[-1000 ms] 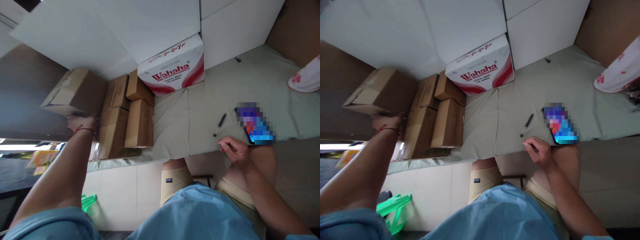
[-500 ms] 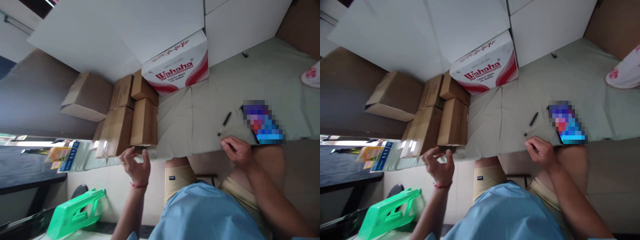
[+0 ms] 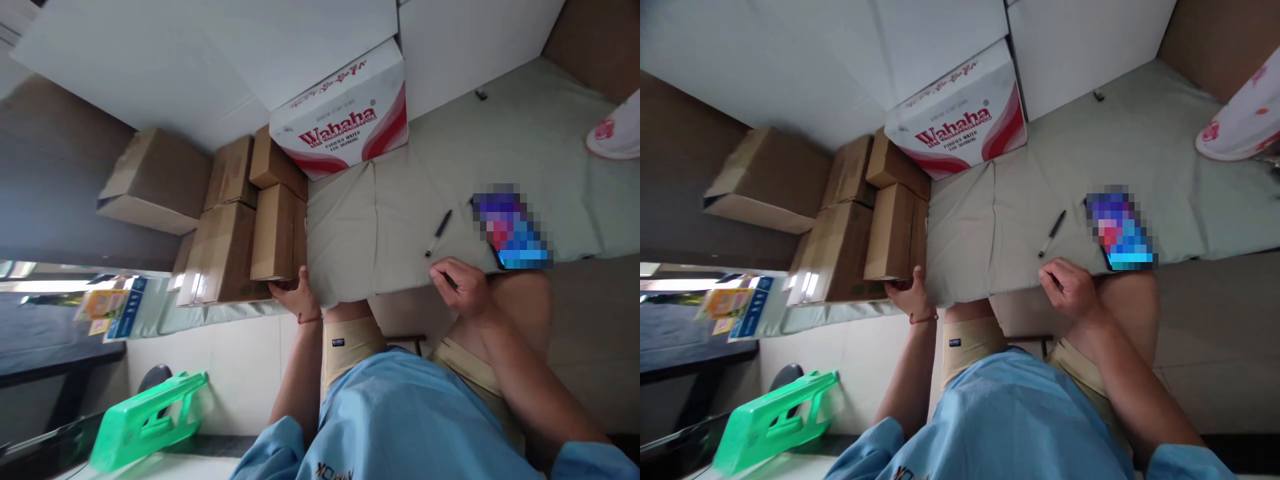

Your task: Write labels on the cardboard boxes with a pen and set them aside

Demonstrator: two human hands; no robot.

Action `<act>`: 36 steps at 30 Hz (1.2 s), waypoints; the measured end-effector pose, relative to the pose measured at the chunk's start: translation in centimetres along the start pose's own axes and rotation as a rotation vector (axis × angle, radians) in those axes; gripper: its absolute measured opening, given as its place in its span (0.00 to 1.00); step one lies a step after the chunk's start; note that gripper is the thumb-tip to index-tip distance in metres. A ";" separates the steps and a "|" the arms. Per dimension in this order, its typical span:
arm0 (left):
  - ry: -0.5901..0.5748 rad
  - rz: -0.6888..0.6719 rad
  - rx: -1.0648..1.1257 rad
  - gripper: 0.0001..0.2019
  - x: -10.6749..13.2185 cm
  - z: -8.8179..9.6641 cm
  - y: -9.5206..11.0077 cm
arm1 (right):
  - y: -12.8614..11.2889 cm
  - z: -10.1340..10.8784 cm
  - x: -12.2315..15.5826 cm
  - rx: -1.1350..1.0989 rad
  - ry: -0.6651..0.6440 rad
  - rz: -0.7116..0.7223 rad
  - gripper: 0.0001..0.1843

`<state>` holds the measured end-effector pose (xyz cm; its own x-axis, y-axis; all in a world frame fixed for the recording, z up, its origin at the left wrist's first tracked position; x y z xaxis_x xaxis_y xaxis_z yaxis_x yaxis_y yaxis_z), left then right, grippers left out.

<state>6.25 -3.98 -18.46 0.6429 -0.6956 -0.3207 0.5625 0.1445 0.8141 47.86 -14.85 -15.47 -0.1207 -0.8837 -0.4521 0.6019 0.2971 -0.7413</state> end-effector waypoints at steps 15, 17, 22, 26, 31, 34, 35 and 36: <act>-0.006 -0.025 0.059 0.42 0.1 0.3 0.9 | -0.1 -0.3 -0.3 0.017 -0.025 0.034 0.09; -0.029 -0.022 0.071 0.45 -0.1 0.1 1.3 | -0.2 -0.3 -0.3 0.015 -0.021 0.035 0.10; -0.063 0.028 0.140 0.33 0.4 1.6 2.6 | -0.1 -0.1 -0.4 -0.019 -0.037 0.003 0.10; -0.222 0.070 0.295 0.26 2.2 3.2 4.3 | -0.1 0.2 -0.5 -0.064 -0.061 -0.028 0.10; -0.552 0.289 0.446 0.30 4.5 0.8 5.3 | -0.4 0.3 -0.7 -0.097 -0.061 -0.040 0.08; -0.752 0.337 0.405 0.32 5.5 -1.9 5.8 | -0.2 0.9 -0.2 -0.175 -0.048 -0.129 0.07; -0.814 0.352 0.386 0.33 5.7 -2.7 6.0 | -0.1 1.6 0.2 -0.202 -0.026 -0.178 0.07; -0.867 0.362 0.356 0.33 5.9 -3.3 6.3 | 0.1 2.5 0.6 -0.216 0.001 -0.228 0.07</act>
<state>15.25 -4.84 -16.79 0.0642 -0.9444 0.3224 0.1287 0.3282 0.9358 49.84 -16.25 -14.54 -0.2338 -0.9363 -0.2621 0.3771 0.1612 -0.9120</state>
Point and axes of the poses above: each hand's wrist, its own x-axis away from the middle knuckle, its own z-axis out of the back of the hand, y = z × x, the point moved 6 cm from there along -x, towards the middle knuckle, and after that the axes turned 5 degrees about -z, right-handed, at the moved point
